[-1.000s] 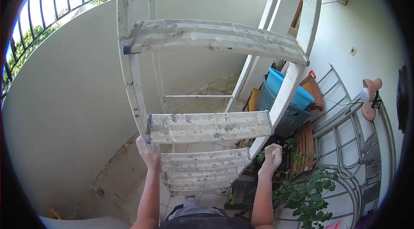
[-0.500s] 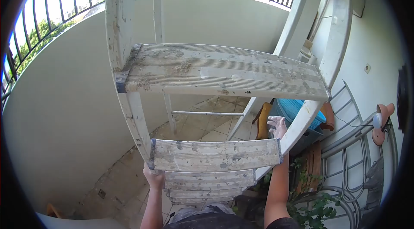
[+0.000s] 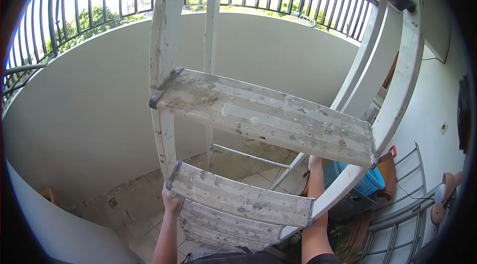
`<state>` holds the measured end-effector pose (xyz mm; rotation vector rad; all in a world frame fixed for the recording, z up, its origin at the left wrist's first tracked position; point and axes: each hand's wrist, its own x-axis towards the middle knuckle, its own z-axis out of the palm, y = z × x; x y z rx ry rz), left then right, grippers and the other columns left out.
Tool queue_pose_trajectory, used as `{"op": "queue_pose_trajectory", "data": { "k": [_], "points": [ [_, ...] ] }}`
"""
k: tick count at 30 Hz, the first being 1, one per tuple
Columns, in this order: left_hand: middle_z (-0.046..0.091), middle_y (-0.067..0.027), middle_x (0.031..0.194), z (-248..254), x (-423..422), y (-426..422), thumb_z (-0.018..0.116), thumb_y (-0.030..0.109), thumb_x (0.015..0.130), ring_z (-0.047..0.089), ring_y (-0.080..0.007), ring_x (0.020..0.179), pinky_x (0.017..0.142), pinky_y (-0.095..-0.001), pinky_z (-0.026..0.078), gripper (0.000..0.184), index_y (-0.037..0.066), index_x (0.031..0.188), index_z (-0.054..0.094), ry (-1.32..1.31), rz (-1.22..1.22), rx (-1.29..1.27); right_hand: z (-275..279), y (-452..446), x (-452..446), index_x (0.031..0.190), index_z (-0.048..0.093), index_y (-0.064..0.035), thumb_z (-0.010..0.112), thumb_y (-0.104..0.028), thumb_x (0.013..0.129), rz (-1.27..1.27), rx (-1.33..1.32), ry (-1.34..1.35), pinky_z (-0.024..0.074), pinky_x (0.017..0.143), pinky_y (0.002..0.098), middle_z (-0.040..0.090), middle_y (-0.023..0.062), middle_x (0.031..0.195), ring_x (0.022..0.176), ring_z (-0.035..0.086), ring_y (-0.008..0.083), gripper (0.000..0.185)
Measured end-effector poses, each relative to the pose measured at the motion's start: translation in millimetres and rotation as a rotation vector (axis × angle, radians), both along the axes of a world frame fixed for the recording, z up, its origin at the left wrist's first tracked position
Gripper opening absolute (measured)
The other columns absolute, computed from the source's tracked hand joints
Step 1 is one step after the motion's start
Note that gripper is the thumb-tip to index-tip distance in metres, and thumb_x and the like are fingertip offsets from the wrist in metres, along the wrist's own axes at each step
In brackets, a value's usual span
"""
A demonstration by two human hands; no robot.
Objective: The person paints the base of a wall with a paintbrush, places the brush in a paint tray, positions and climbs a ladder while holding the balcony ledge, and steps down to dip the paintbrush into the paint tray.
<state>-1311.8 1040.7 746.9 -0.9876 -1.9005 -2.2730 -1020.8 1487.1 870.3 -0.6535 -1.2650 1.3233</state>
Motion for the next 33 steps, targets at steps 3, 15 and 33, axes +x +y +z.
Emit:
{"op": "queue_pose_trajectory", "data": {
  "k": [3, 15, 33],
  "points": [
    [0.066, -0.0061, 0.100, 7, 4, 4, 0.060, 0.000, 0.079, 0.061, -0.0158, 0.095, 0.087, -0.0287, 0.047, 0.034, -0.002, 0.114, 0.058, 0.002, 0.062, 0.040, -2, -8, 4, 0.117, 0.053, -0.0097, 0.038, -0.059, 0.098, 0.009, -0.016, 0.037, 0.0444, 0.071, 0.0299, 0.058, 0.0077, 0.113, 0.092, 0.056, 0.0166, 0.055],
    [0.065, -0.0079, 0.093, 25, 14, 11, 0.062, 0.004, 0.082, 0.063, -0.0162, 0.087, 0.079, -0.0298, 0.050, 0.025, 0.001, 0.106, 0.056, 0.118, 0.192, 0.004, -22, -63, 19, 0.114, 0.052, -0.0094, 0.044, -0.055, 0.098, 0.031, -0.100, 0.180, 0.0452, 0.064, 0.0273, 0.057, 0.0064, 0.102, 0.082, 0.055, 0.0154, 0.049],
    [0.070, -0.0099, 0.084, 13, -12, 8, 0.066, 0.014, 0.078, 0.064, -0.0131, 0.080, 0.074, -0.0311, 0.050, 0.030, -0.002, 0.103, 0.065, -0.055, -0.105, -0.074, -37, -191, 106, 0.109, 0.050, -0.0091, 0.054, -0.048, 0.097, -0.084, -0.266, 0.401, 0.0464, 0.053, 0.0235, 0.055, 0.0044, 0.087, 0.066, 0.054, 0.0135, 0.041]
  ]
}}
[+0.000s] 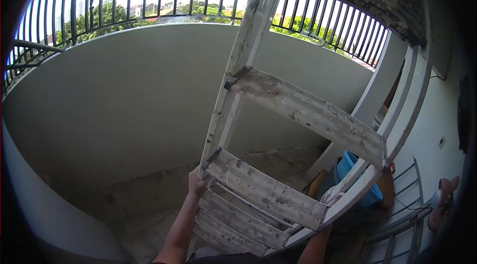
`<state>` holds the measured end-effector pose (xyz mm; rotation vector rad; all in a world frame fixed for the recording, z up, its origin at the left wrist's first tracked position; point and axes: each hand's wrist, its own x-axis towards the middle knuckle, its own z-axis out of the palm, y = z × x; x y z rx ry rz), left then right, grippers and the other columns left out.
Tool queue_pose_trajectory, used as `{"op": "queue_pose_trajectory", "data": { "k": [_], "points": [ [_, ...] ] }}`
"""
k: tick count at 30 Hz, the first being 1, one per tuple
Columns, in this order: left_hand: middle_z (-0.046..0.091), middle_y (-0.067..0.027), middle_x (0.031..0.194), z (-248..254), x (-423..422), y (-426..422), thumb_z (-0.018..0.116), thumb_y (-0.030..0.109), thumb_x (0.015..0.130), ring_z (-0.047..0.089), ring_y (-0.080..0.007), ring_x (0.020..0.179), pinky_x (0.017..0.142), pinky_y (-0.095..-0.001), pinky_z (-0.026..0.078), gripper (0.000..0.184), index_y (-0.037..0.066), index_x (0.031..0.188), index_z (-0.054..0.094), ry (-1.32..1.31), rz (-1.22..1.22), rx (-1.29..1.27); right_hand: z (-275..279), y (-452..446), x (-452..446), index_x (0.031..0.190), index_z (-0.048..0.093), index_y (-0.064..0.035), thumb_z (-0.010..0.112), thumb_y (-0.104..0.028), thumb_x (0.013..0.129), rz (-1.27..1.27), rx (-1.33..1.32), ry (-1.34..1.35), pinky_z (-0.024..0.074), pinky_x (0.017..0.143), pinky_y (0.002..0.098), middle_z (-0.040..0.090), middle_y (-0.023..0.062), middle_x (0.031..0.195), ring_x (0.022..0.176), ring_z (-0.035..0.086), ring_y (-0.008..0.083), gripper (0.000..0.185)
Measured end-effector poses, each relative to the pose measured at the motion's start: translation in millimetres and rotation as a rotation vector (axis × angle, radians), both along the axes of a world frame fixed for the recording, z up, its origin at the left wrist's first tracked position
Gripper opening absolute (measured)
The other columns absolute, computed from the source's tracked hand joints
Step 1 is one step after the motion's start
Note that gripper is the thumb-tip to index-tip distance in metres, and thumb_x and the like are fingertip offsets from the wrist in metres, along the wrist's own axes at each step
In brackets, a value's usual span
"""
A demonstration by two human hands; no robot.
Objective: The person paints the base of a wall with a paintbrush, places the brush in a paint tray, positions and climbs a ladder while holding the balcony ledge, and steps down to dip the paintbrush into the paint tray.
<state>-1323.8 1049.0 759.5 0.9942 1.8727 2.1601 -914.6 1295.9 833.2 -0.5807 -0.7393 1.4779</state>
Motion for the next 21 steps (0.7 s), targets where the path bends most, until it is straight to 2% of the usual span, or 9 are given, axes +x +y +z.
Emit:
{"op": "queue_pose_trajectory", "data": {
  "k": [2, 5, 7, 11, 13, 15, 19, 21],
  "points": [
    [0.070, -0.0091, 0.083, -7, 0, -7, 0.069, 0.020, 0.079, 0.063, -0.0122, 0.078, 0.072, -0.0307, 0.050, 0.030, -0.002, 0.100, 0.067, -0.044, -0.040, -0.023, 2, -11, 5, 0.108, 0.050, -0.0091, 0.055, -0.048, 0.097, -0.054, -0.011, -0.003, 0.0465, 0.051, 0.0230, 0.055, 0.0041, 0.085, 0.064, 0.054, 0.0133, 0.040],
    [0.070, -0.0076, 0.082, 2, 2, 1, 0.073, 0.025, 0.080, 0.062, -0.0116, 0.077, 0.071, -0.0302, 0.049, 0.031, -0.001, 0.097, 0.069, -0.082, -0.112, 0.013, -13, 0, 9, 0.129, 0.048, -0.0168, 0.055, -0.043, 0.098, -0.307, 0.007, -0.102, 0.0519, 0.063, 0.0222, 0.059, 0.0064, 0.106, 0.082, 0.060, 0.0128, 0.041],
    [0.070, -0.0067, 0.082, -4, -4, 7, 0.073, 0.027, 0.081, 0.061, -0.0115, 0.077, 0.071, -0.0305, 0.049, 0.033, 0.000, 0.098, 0.069, -0.052, -0.130, 0.032, -9, -21, 10, 0.140, 0.044, -0.0212, 0.050, -0.043, 0.100, -0.405, 0.183, -0.266, 0.0536, 0.071, 0.0227, 0.059, 0.0079, 0.119, 0.093, 0.061, 0.0136, 0.047],
    [0.070, -0.0055, 0.079, -4, -12, 24, 0.074, 0.027, 0.081, 0.060, -0.0110, 0.076, 0.072, -0.0305, 0.049, 0.031, 0.000, 0.096, 0.069, -0.034, -0.197, 0.084, 13, -31, 12, 0.139, 0.044, -0.0200, 0.050, -0.042, 0.100, -0.431, 0.285, -0.379, 0.0536, 0.071, 0.0233, 0.059, 0.0081, 0.118, 0.093, 0.061, 0.0140, 0.045],
    [0.068, -0.0064, 0.076, -4, -7, 17, 0.074, 0.026, 0.080, 0.058, -0.0096, 0.073, 0.069, -0.0317, 0.048, 0.030, -0.001, 0.092, 0.068, -0.110, -0.179, -0.058, 24, -23, 14, 0.138, 0.045, -0.0194, 0.050, -0.042, 0.100, -0.419, 0.302, -0.431, 0.0537, 0.072, 0.0236, 0.059, 0.0083, 0.118, 0.093, 0.061, 0.0142, 0.045],
    [0.066, -0.0112, 0.071, -3, -13, 29, 0.074, 0.027, 0.078, 0.057, -0.0144, 0.067, 0.066, -0.0343, 0.046, 0.031, -0.002, 0.087, 0.065, -0.059, -0.206, -0.074, 30, -25, 16, 0.138, 0.045, -0.0188, 0.050, -0.041, 0.100, -0.426, 0.337, -0.477, 0.0537, 0.072, 0.0239, 0.059, 0.0084, 0.118, 0.093, 0.061, 0.0144, 0.044],
    [0.059, -0.0205, 0.068, -5, -12, 23, 0.073, 0.028, 0.077, 0.053, -0.0301, 0.060, 0.064, -0.0388, 0.045, 0.035, -0.005, 0.085, 0.062, 0.034, -0.108, -0.079, 46, -16, 8, 0.136, 0.045, -0.0177, 0.050, -0.040, 0.100, -0.408, 0.389, -0.542, 0.0537, 0.072, 0.0244, 0.058, 0.0086, 0.117, 0.093, 0.061, 0.0148, 0.043],
    [0.060, -0.0206, 0.068, -11, -18, 30, 0.073, 0.028, 0.077, 0.053, -0.0286, 0.060, 0.065, -0.0389, 0.045, 0.036, -0.005, 0.084, 0.062, -0.010, -0.159, -0.102, 52, -16, 1, 0.135, 0.045, -0.0171, 0.050, -0.039, 0.100, -0.428, 0.403, -0.582, 0.0538, 0.072, 0.0247, 0.058, 0.0088, 0.117, 0.093, 0.061, 0.0150, 0.043]
  ]
}}
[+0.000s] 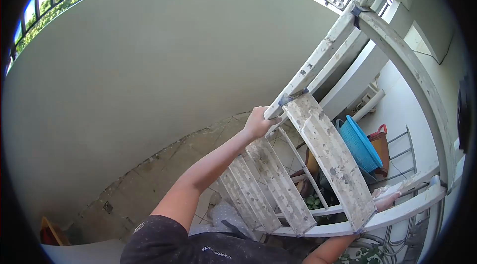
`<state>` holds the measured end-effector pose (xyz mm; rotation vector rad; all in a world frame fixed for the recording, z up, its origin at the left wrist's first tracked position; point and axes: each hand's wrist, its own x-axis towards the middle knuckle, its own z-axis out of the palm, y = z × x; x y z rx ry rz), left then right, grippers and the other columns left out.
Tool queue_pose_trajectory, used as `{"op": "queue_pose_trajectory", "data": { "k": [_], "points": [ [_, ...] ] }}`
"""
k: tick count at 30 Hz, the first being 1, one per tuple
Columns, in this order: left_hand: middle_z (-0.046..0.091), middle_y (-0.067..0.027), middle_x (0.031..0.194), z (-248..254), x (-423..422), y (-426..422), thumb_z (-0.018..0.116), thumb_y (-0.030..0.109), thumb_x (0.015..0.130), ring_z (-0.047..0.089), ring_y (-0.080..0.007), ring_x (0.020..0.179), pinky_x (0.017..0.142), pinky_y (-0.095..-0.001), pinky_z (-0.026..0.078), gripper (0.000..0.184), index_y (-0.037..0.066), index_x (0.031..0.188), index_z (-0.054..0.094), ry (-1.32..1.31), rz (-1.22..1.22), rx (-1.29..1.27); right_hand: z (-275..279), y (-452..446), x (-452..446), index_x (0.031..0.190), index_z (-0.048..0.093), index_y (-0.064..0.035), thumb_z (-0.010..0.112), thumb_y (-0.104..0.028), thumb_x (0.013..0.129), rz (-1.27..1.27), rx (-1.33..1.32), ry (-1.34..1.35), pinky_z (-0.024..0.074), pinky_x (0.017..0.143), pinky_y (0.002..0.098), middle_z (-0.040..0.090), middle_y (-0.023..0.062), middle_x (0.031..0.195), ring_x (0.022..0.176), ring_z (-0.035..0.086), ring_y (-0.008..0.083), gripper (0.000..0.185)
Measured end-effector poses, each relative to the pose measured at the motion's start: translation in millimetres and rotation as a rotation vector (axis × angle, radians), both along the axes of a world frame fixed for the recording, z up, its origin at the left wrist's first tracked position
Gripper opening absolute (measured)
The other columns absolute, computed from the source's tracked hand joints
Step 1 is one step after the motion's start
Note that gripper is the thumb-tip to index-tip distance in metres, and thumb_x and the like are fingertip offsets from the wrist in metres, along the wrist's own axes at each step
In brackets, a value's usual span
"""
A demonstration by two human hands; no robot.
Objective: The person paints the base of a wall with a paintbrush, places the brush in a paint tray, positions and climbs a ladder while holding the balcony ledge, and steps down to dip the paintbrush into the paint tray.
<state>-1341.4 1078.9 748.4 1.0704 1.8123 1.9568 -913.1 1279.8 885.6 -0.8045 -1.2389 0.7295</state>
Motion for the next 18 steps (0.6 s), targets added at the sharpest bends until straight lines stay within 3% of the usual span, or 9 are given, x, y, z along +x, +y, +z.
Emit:
{"op": "queue_pose_trajectory", "data": {
  "k": [6, 7, 10, 14, 18],
  "points": [
    [0.063, -0.0190, 0.071, -1, -4, 3, 0.073, 0.029, 0.077, 0.058, -0.0270, 0.063, 0.068, -0.0386, 0.046, 0.035, -0.003, 0.086, 0.064, -0.047, -0.090, -0.044, 4, -3, -4, 0.133, 0.046, -0.0153, 0.050, -0.038, 0.100, -0.040, 0.012, -0.073, 0.0538, 0.073, 0.0256, 0.058, 0.0091, 0.116, 0.093, 0.061, 0.0156, 0.041],
    [0.065, -0.0178, 0.073, -1, -5, 7, 0.073, 0.029, 0.076, 0.059, -0.0244, 0.065, 0.069, -0.0374, 0.047, 0.035, -0.002, 0.089, 0.065, 0.048, -0.038, -0.009, 3, -4, -4, 0.133, 0.046, -0.0150, 0.050, -0.038, 0.100, -0.044, 0.008, -0.075, 0.0539, 0.073, 0.0257, 0.058, 0.0092, 0.116, 0.093, 0.061, 0.0157, 0.041],
    [0.067, -0.0167, 0.075, -7, -8, 13, 0.074, 0.030, 0.076, 0.061, -0.0223, 0.068, 0.070, -0.0370, 0.048, 0.035, -0.002, 0.090, 0.066, -0.088, -0.172, -0.064, 9, -3, -1, 0.132, 0.047, -0.0141, 0.050, -0.037, 0.100, -0.080, 0.001, -0.128, 0.0539, 0.073, 0.0262, 0.058, 0.0094, 0.115, 0.093, 0.061, 0.0160, 0.040],
    [0.068, -0.0161, 0.077, 1, -9, 5, 0.074, 0.029, 0.079, 0.061, -0.0220, 0.070, 0.073, -0.0378, 0.048, 0.034, -0.002, 0.091, 0.066, -0.085, -0.174, -0.152, 10, -11, -2, 0.131, 0.047, -0.0129, 0.050, -0.036, 0.099, -0.101, 0.007, -0.163, 0.0540, 0.074, 0.0267, 0.058, 0.0096, 0.115, 0.093, 0.061, 0.0164, 0.039],
    [0.068, -0.0163, 0.078, -6, -17, 20, 0.074, 0.028, 0.080, 0.061, -0.0230, 0.071, 0.074, -0.0382, 0.048, 0.034, -0.002, 0.095, 0.066, -0.106, -0.269, -0.076, 14, -30, 11, 0.129, 0.047, -0.0118, 0.050, -0.035, 0.099, -0.130, 0.004, -0.178, 0.0540, 0.074, 0.0273, 0.058, 0.0099, 0.114, 0.093, 0.060, 0.0168, 0.038]
  ]
}}
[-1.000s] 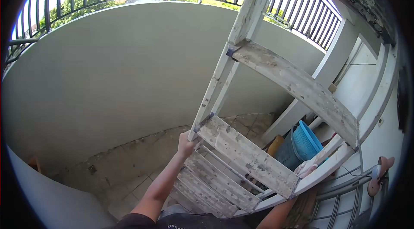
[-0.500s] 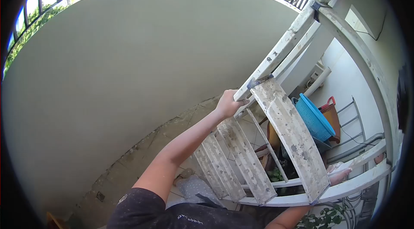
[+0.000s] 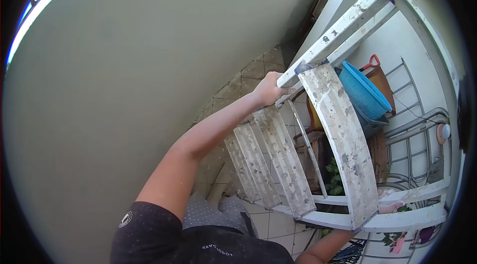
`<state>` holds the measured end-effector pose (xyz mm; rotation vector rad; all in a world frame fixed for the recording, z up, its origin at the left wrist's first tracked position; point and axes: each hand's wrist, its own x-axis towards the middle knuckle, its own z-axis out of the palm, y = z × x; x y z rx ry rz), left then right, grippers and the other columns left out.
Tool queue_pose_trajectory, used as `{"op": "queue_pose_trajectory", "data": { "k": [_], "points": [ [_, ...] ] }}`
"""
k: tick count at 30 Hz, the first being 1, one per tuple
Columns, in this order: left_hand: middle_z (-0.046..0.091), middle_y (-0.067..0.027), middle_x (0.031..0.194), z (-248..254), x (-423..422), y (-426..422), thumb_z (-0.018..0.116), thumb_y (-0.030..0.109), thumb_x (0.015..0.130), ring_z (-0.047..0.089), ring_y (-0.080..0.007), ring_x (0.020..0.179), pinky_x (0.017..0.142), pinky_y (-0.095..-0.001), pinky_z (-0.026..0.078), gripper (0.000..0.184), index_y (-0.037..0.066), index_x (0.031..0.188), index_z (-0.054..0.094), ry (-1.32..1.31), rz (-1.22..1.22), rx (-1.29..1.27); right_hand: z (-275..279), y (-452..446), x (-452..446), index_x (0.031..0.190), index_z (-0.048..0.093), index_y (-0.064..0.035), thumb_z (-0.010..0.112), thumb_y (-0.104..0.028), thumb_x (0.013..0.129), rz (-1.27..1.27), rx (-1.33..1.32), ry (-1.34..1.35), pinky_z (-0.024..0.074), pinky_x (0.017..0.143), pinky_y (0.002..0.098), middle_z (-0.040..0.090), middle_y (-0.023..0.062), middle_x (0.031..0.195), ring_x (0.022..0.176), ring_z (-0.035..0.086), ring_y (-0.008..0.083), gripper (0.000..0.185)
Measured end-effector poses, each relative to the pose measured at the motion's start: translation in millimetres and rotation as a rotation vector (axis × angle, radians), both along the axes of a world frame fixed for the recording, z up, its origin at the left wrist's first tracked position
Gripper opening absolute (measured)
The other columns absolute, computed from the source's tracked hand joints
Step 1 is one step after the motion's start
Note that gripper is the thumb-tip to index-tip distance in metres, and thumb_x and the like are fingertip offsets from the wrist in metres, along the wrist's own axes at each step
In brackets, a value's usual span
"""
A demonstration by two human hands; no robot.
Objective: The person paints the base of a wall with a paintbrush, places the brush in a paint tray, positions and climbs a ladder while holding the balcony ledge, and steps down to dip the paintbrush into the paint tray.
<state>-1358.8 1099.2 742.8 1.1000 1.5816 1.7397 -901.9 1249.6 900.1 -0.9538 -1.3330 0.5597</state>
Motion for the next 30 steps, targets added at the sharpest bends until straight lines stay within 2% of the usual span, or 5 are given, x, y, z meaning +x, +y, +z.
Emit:
{"op": "queue_pose_trajectory", "data": {
  "k": [4, 5, 12, 20, 30],
  "points": [
    [0.069, -0.0199, 0.082, -22, 8, 16, 0.074, 0.027, 0.081, 0.065, -0.0300, 0.076, 0.076, -0.0387, 0.049, 0.035, -0.003, 0.098, 0.067, 0.023, -0.077, -0.008, 0, -30, 2, 0.128, 0.048, -0.0106, 0.050, -0.034, 0.099, -0.049, 0.006, -0.025, 0.0541, 0.074, 0.0279, 0.057, 0.0102, 0.114, 0.093, 0.060, 0.0172, 0.037],
    [0.066, -0.0093, 0.079, -12, 7, 14, 0.073, 0.019, 0.081, 0.057, -0.0146, 0.075, 0.072, -0.0339, 0.047, 0.030, -0.005, 0.098, 0.067, 0.038, -0.109, -0.022, -1, -35, 4, 0.127, 0.048, -0.0103, 0.050, -0.033, 0.099, -0.060, 0.012, -0.019, 0.0541, 0.074, 0.0280, 0.057, 0.0102, 0.113, 0.093, 0.060, 0.0173, 0.036],
    [0.070, -0.0220, 0.091, -26, 6, 52, 0.075, 0.026, 0.080, 0.068, -0.0327, 0.086, 0.082, -0.0386, 0.049, 0.036, -0.001, 0.103, 0.070, -0.011, -0.233, -0.062, -1, -68, 3, 0.125, 0.049, -0.0082, 0.050, -0.032, 0.099, -0.134, 0.021, -0.035, 0.0542, 0.075, 0.0290, 0.057, 0.0107, 0.112, 0.093, 0.060, 0.0179, 0.035],
    [0.069, -0.0135, 0.082, -29, 15, 94, 0.076, 0.019, 0.081, 0.062, -0.0209, 0.077, 0.078, -0.0363, 0.048, 0.032, -0.005, 0.100, 0.069, -0.028, -0.408, -0.022, -3, -124, 10, 0.122, 0.050, -0.0059, 0.050, -0.030, 0.099, -0.201, -0.003, -0.042, 0.0543, 0.076, 0.0302, 0.057, 0.0112, 0.111, 0.093, 0.060, 0.0187, 0.033],
    [0.052, -0.0194, 0.131, -75, 31, 30, 0.063, 0.022, 0.090, 0.050, -0.0285, 0.123, 0.105, -0.0374, 0.038, 0.058, -0.001, 0.139, 0.040, -0.278, -0.312, 0.036, -31, -138, 19, 0.119, 0.051, -0.0029, 0.049, -0.027, 0.099, -0.120, -0.028, 0.007, 0.0544, 0.077, 0.0316, 0.056, 0.0118, 0.110, 0.093, 0.060, 0.0197, 0.031]
  ]
}}
